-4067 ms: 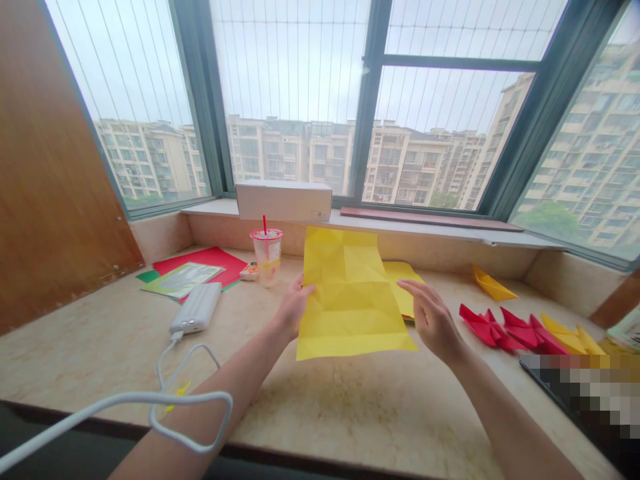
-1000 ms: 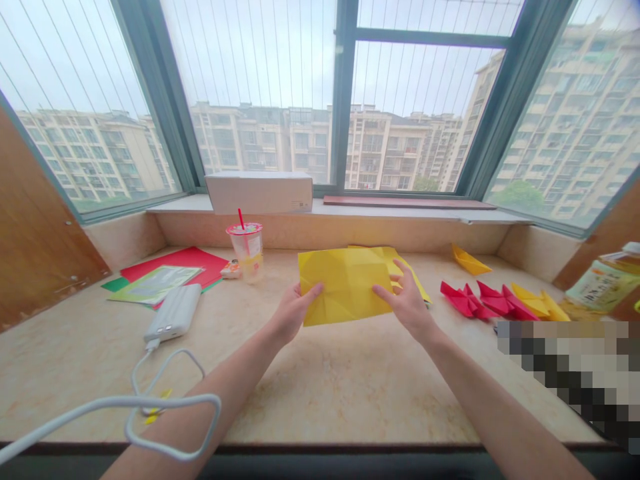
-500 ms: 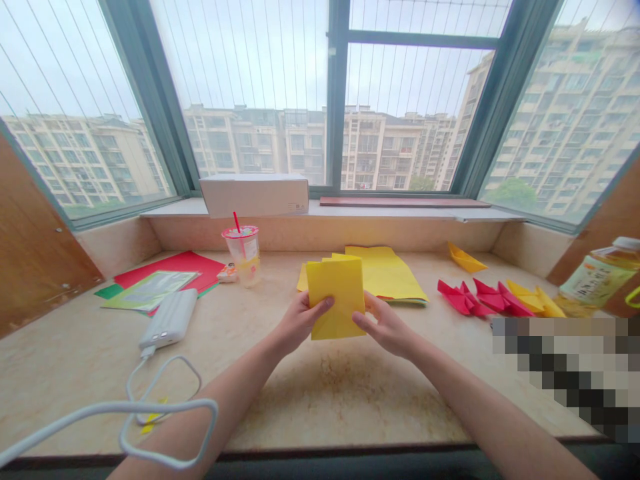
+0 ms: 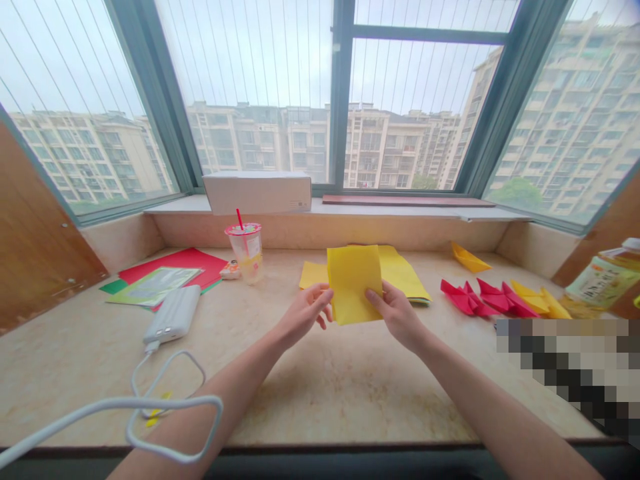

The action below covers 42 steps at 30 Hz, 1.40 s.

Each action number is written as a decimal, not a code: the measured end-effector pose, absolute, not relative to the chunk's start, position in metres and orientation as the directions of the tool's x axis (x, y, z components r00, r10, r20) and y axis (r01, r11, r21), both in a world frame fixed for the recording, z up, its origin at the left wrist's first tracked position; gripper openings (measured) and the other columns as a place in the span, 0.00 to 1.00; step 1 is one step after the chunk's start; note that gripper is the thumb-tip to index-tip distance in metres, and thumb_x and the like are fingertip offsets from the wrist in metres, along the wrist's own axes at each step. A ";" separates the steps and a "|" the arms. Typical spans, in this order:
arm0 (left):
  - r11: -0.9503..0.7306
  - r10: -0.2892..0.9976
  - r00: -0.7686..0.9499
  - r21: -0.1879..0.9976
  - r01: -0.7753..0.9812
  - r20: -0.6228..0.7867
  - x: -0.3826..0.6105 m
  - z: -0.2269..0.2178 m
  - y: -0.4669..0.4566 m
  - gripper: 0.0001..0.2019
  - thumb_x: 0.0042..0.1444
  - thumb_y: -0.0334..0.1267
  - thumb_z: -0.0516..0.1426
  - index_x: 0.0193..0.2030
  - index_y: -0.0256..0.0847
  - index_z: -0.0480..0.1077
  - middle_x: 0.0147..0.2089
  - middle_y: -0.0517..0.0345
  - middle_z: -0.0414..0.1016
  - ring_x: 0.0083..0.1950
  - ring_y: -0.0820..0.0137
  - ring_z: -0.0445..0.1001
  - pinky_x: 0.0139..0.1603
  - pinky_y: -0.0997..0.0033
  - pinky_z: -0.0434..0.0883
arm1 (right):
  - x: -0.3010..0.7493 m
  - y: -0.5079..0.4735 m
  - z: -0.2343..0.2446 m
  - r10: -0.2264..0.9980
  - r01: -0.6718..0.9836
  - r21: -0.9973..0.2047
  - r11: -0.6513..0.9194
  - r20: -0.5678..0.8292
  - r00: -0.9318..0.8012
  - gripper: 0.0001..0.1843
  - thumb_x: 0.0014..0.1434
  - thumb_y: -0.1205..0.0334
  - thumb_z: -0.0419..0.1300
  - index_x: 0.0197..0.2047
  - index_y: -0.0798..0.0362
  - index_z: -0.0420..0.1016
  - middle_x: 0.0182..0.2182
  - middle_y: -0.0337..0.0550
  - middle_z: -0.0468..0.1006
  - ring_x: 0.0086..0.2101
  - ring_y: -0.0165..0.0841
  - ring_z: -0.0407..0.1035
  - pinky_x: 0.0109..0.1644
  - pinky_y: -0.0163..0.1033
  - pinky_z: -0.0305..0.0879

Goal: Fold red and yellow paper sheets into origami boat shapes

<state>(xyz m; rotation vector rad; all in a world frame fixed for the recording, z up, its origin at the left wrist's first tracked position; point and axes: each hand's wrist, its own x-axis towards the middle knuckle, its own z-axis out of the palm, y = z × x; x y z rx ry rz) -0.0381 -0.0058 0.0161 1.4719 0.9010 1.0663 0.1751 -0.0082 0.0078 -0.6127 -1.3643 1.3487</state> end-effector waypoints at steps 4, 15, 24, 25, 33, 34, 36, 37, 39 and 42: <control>-0.086 0.878 0.472 0.996 -0.005 0.079 -0.037 0.018 -0.014 0.30 0.58 0.62 0.53 0.42 0.32 0.74 0.29 0.51 0.75 0.25 0.70 0.75 0.21 0.76 0.69 | 0.173 -0.009 0.007 0.901 -0.314 -0.928 0.202 0.302 -0.312 0.22 0.58 0.48 0.65 0.52 0.48 0.72 0.45 0.46 0.82 0.45 0.45 0.77 0.44 0.47 0.76; -0.247 0.924 0.227 0.934 -0.260 0.308 -0.034 0.010 -0.010 0.33 0.57 0.57 0.58 0.65 0.43 0.63 0.64 0.41 0.67 0.60 0.54 0.70 0.53 0.58 0.71 | 0.175 -0.005 0.003 0.915 -0.165 -0.912 0.377 0.394 -0.090 0.25 0.59 0.44 0.61 0.53 0.49 0.66 0.44 0.49 0.82 0.41 0.43 0.78 0.41 0.45 0.76; -0.122 0.917 0.313 0.920 -0.373 0.249 -0.024 0.016 -0.018 0.25 0.50 0.42 0.68 0.54 0.37 0.73 0.56 0.42 0.77 0.58 0.50 0.73 0.57 0.55 0.70 | 0.175 -0.015 0.001 0.773 0.203 -0.752 0.627 0.568 -0.283 0.24 0.68 0.44 0.48 0.58 0.48 0.68 0.52 0.49 0.77 0.51 0.43 0.71 0.52 0.47 0.70; -0.090 0.927 0.303 0.917 -0.390 0.219 -0.025 0.017 -0.018 0.24 0.51 0.43 0.68 0.53 0.35 0.73 0.54 0.41 0.78 0.56 0.50 0.75 0.56 0.54 0.72 | 0.174 -0.015 0.002 0.770 0.153 -0.770 0.619 0.558 -0.309 0.26 0.68 0.43 0.46 0.60 0.48 0.67 0.56 0.50 0.74 0.54 0.44 0.69 0.56 0.48 0.67; -0.141 0.958 0.130 0.812 -0.566 0.256 -0.034 0.028 -0.018 0.25 0.51 0.43 0.67 0.56 0.39 0.71 0.53 0.46 0.79 0.54 0.56 0.77 0.55 0.58 0.74 | 0.183 -0.007 0.007 0.912 -0.250 -0.968 -0.024 0.081 -0.402 0.28 0.60 0.38 0.58 0.54 0.50 0.70 0.44 0.50 0.80 0.42 0.40 0.76 0.46 0.46 0.71; -0.162 0.962 0.094 0.811 -0.562 0.257 -0.034 0.028 -0.016 0.25 0.52 0.44 0.67 0.56 0.39 0.71 0.53 0.46 0.79 0.54 0.57 0.77 0.55 0.58 0.74 | 0.184 -0.008 0.008 0.912 -0.291 -0.954 -0.072 0.055 -0.406 0.25 0.59 0.39 0.60 0.49 0.51 0.72 0.38 0.47 0.80 0.38 0.38 0.76 0.43 0.44 0.71; -0.186 0.970 0.032 0.823 -0.537 0.240 -0.033 0.027 -0.014 0.24 0.51 0.45 0.67 0.54 0.39 0.72 0.52 0.47 0.79 0.52 0.57 0.78 0.54 0.58 0.75 | 0.184 -0.009 0.009 0.938 -0.349 -0.935 -0.068 0.059 -0.342 0.21 0.55 0.44 0.66 0.42 0.52 0.72 0.29 0.41 0.78 0.30 0.33 0.74 0.35 0.38 0.69; -0.178 0.975 0.021 0.839 -0.514 0.220 -0.033 0.026 -0.012 0.23 0.51 0.46 0.67 0.52 0.39 0.73 0.52 0.47 0.80 0.51 0.57 0.78 0.52 0.58 0.75 | 0.183 -0.010 0.010 0.953 -0.356 -0.934 -0.026 0.084 -0.291 0.20 0.53 0.47 0.68 0.40 0.52 0.72 0.28 0.39 0.77 0.27 0.31 0.71 0.32 0.36 0.68; -0.127 0.985 0.047 0.888 -0.442 0.164 -0.033 0.023 -0.011 0.23 0.50 0.48 0.67 0.49 0.37 0.75 0.49 0.45 0.81 0.49 0.56 0.79 0.49 0.58 0.76 | 0.180 -0.010 0.011 0.967 -0.329 -0.940 0.091 0.162 -0.195 0.20 0.50 0.50 0.71 0.40 0.52 0.73 0.30 0.39 0.77 0.26 0.29 0.68 0.28 0.34 0.65; -0.057 0.987 0.126 0.948 -0.313 0.101 -0.032 0.018 -0.012 0.24 0.48 0.51 0.67 0.44 0.34 0.77 0.45 0.43 0.82 0.46 0.55 0.80 0.43 0.60 0.77 | 0.176 -0.008 0.008 0.956 -0.210 -0.939 0.272 0.289 -0.057 0.18 0.50 0.51 0.71 0.39 0.51 0.74 0.36 0.43 0.78 0.33 0.34 0.70 0.29 0.36 0.66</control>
